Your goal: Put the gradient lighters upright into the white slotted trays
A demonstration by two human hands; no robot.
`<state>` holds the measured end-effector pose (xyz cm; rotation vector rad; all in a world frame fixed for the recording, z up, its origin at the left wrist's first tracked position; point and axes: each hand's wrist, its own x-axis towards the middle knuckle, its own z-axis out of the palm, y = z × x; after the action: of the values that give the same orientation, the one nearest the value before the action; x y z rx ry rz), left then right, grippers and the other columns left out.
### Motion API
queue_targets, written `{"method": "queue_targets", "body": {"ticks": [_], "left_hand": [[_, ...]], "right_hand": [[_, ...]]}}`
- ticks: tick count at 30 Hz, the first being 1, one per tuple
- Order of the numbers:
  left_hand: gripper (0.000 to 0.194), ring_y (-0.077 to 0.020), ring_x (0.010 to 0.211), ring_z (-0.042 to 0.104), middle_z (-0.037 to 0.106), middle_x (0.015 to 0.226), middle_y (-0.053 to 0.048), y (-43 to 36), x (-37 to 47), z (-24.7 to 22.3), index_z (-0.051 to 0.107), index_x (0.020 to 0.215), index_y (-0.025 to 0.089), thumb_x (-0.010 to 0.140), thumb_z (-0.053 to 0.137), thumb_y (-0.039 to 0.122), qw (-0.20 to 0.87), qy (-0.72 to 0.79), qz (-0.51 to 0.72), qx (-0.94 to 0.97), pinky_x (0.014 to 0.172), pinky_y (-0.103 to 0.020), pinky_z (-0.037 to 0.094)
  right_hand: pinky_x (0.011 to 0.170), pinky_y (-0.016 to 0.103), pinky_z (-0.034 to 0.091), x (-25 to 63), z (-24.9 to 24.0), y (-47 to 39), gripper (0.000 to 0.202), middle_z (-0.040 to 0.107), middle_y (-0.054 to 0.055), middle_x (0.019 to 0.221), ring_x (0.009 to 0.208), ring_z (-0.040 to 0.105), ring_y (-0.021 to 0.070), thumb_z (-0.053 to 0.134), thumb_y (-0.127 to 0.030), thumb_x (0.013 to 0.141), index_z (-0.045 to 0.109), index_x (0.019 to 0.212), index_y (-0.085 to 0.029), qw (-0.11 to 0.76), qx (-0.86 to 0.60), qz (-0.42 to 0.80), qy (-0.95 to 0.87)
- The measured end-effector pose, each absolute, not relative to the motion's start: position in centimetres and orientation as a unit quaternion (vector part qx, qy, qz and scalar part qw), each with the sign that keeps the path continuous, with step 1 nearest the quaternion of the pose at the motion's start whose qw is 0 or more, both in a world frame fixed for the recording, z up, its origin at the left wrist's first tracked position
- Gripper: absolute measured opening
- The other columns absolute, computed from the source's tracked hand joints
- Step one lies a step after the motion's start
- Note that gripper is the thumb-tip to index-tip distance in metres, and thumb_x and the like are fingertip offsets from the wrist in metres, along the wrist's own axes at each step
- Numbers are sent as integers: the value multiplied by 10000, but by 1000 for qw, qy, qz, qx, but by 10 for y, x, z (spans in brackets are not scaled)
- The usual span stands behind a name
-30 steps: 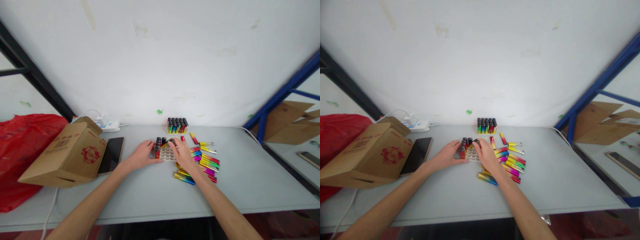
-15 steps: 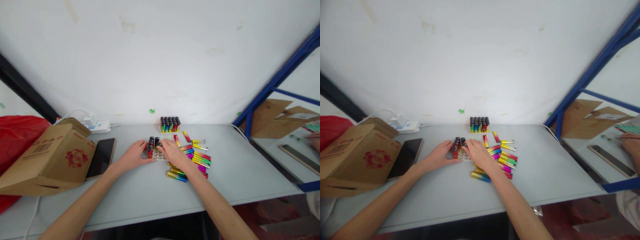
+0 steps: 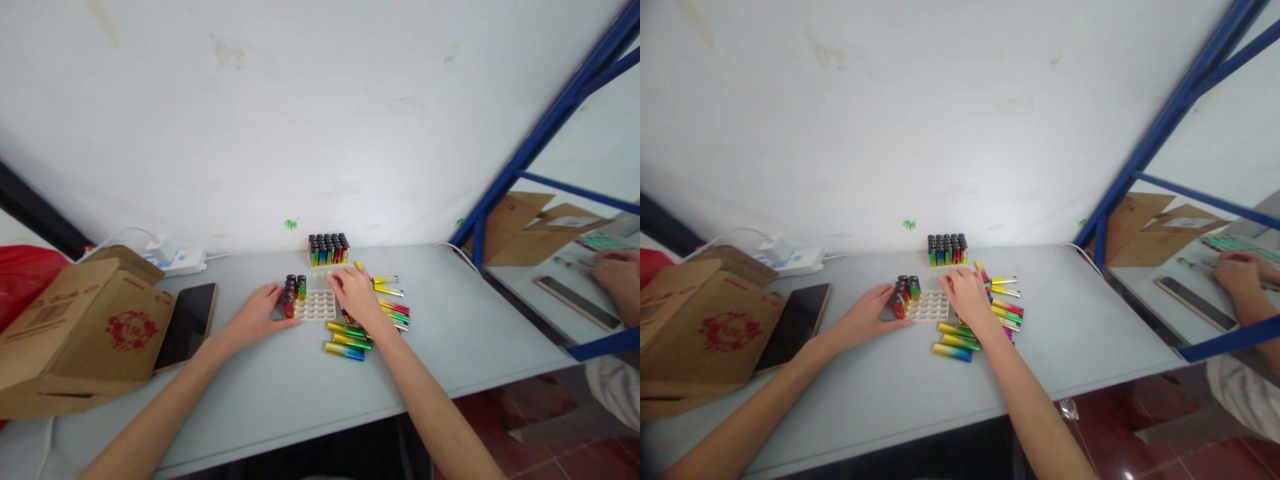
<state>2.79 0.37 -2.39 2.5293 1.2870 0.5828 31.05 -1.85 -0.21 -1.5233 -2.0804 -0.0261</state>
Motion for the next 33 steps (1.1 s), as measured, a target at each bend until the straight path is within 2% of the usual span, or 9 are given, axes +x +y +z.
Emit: {"method": "queue_targets", "body": {"ticks": [4,8,16,21,24,28,33], "left_hand": [[654,-354,1005,705,717,1076,-121,4,29,-21,702,1014,215,813,740,836,128,444,189,866,946,-478,586],[653,-357,1017,702,718,1089,-137,5,29,-22,693,1025,198,826,739,818,122,446,176,869,957,-482,582],[609,-327,945,703,728,1042,-111,7,29,-24,672,960,222,800,771,801,119,435,204,869,886,-453,587],[567,-323,887,704,731,977,-87,12,32,-23,658,918,240,748,816,757,126,436,214,865,833,-442,586],[537,-353,975,708,740,1059,-115,18,37,-25,685,980,239,756,815,709,110,433,216,868,905,-475,594],[567,-413,1152,661,711,1204,-181,31,48,-25,696,1063,214,765,804,684,75,418,209,881,1078,-564,550],[551,-406,1133,652,708,1169,-163,44,59,-23,692,1071,226,749,810,657,77,410,198,887,1091,-585,543]], "right_hand": [[848,343,473,359,3,-7,282,751,77,915,873,679,240,518,-296,1141,720,969,-201,311,-611,1,-728],[820,331,490,402,10,-6,231,755,63,897,832,682,220,565,-290,1098,723,957,-197,304,-608,24,-733],[941,421,585,479,9,-41,142,798,113,1060,954,749,262,674,-252,975,785,1045,-196,251,-617,65,-743],[1012,500,596,508,-23,-61,194,807,120,1112,1055,760,311,746,-367,938,798,1063,-228,273,-621,94,-729],[1029,512,587,511,-36,-61,207,798,116,1119,1083,750,313,736,-406,958,785,1062,-234,292,-615,97,-726],[1045,499,579,510,-37,-50,321,781,129,1190,1129,736,309,776,-408,933,764,1189,-216,300,-601,123,-731],[908,434,603,508,-31,-29,404,787,112,1140,967,732,264,816,-464,895,749,1194,-202,319,-594,170,-718]]}}
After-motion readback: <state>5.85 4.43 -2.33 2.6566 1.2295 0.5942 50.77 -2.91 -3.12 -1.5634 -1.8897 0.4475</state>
